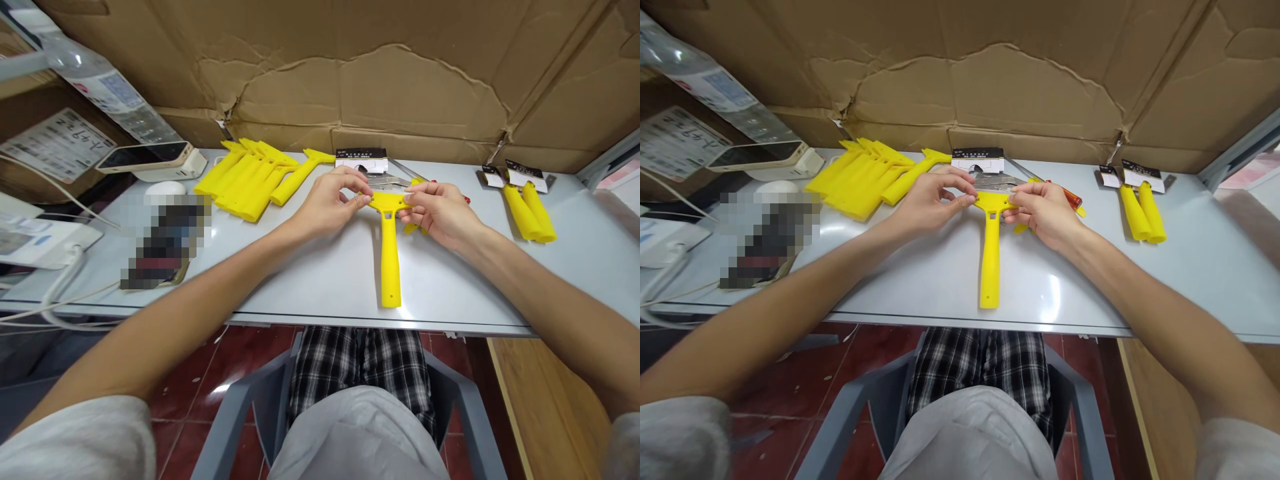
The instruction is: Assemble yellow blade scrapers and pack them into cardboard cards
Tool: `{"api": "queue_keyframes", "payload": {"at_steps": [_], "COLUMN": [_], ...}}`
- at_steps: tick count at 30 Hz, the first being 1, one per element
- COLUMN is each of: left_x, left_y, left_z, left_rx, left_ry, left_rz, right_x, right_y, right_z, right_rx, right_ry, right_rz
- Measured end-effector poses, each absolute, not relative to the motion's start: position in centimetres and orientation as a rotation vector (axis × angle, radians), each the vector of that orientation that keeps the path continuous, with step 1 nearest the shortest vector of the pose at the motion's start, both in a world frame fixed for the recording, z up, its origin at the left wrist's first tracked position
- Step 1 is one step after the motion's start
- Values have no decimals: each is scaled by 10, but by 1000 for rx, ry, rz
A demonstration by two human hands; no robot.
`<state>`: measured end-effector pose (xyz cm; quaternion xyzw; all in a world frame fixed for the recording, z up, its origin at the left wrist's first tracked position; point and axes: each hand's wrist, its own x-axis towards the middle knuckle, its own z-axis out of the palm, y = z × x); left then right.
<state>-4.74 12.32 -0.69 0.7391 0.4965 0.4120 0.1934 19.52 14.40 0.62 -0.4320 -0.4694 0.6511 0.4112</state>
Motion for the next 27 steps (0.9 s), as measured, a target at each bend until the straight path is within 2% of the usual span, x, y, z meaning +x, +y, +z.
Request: {"api": "queue_keyframes", "payload": {"at_steps": [19, 27], "left_x": [-55, -55], "left_y": [121, 124], "left_z": [3, -4], "left_rx": [2086, 2376], "left_ry": [1302, 1267], "left_rz": [1091, 1172], "right_x": [196, 196], "right_y": [147, 146], "right_z": [8, 8], "right_rx": [-1089, -1107], "right_ry": [-1178, -1168], "right_rz": [1622, 1625]}}
